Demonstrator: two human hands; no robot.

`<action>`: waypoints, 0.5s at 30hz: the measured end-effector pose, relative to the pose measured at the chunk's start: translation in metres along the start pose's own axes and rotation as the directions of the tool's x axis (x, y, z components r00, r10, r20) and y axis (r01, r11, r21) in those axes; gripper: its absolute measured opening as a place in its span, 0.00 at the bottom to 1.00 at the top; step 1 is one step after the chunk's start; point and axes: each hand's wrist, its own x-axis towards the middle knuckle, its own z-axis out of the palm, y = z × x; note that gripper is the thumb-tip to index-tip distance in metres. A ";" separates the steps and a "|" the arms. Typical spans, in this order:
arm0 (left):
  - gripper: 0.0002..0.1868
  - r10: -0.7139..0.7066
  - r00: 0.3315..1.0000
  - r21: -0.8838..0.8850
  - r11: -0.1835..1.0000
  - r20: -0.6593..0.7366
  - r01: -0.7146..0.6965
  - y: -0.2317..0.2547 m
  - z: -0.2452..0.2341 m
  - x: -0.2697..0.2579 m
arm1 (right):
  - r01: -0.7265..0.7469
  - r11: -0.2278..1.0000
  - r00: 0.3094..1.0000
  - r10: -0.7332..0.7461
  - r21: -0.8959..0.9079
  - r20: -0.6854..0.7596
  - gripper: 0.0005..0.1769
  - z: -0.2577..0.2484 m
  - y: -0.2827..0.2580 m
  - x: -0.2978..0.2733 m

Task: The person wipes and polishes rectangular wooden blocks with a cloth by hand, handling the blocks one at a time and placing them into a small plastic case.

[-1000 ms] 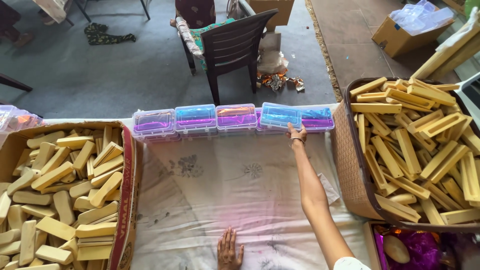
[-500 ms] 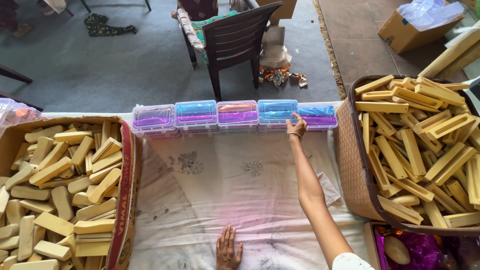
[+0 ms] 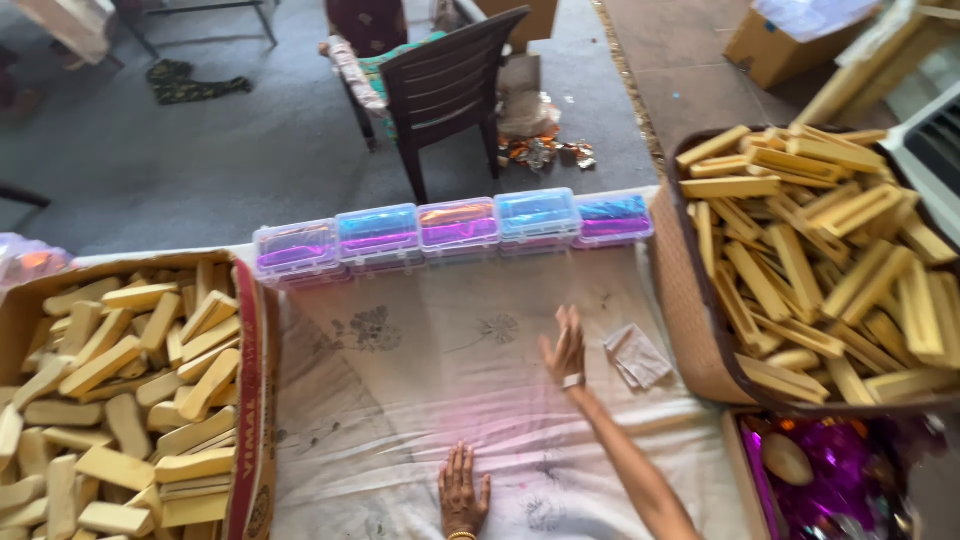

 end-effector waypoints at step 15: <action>0.19 -0.044 0.999 -0.578 0.815 0.014 0.044 0.093 -0.030 0.055 | -0.116 0.944 0.932 -0.005 -0.310 -0.363 0.12 -0.355 0.060 -0.036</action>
